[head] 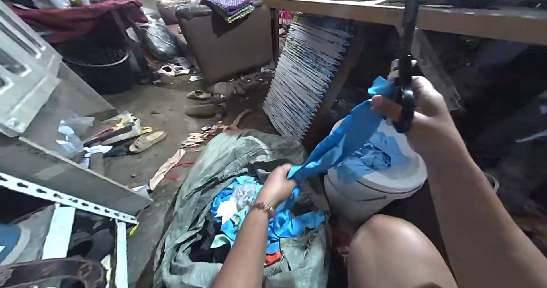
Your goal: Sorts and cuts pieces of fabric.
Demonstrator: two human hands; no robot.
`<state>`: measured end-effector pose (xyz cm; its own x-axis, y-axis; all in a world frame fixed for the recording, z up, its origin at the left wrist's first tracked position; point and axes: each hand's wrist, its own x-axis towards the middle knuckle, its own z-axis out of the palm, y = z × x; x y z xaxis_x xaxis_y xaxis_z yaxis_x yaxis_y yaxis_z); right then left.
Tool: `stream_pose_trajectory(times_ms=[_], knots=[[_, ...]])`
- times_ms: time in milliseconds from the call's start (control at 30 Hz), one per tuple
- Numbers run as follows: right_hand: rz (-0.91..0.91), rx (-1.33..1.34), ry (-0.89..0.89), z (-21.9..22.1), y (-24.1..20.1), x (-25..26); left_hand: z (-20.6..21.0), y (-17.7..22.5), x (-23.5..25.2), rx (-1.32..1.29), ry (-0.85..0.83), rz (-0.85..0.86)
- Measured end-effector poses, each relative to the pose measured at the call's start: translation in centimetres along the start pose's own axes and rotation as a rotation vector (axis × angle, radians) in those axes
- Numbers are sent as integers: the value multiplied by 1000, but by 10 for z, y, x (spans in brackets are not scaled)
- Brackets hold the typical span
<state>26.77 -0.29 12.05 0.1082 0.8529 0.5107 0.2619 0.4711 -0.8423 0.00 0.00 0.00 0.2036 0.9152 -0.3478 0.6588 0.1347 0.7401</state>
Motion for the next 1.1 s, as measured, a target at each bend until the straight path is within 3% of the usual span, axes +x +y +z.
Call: stream_pose_trajectory(times_ms=[100, 233, 333, 433, 533, 633, 767, 933, 1100], knots=[[11, -79, 79, -29, 7, -4, 9, 70, 15, -247, 115, 218], [53, -100, 183, -52, 18, -3, 36, 132, 48, -524, 97, 510], [69, -261, 201, -64, 42, -2, 52, 145, 62, -449, -28, 477], [243, -555, 146, -71, 60, -8, 56, 112, 64, -375, -23, 274], [413, -759, 93, -69, 69, -19, 41, 51, 60, -356, 143, 92], [409, -736, 110, -61, 74, -30, 20, -16, 57, -465, 339, -158], [331, -433, 100, -31, 61, -33, 2, -100, 40, -486, 528, -394], [349, 106, -12, 51, 45, -53, 14, -170, 26, -207, 438, -475], [492, -52, -209, 90, 81, -77, 24, -171, 26, 29, 224, -484]])
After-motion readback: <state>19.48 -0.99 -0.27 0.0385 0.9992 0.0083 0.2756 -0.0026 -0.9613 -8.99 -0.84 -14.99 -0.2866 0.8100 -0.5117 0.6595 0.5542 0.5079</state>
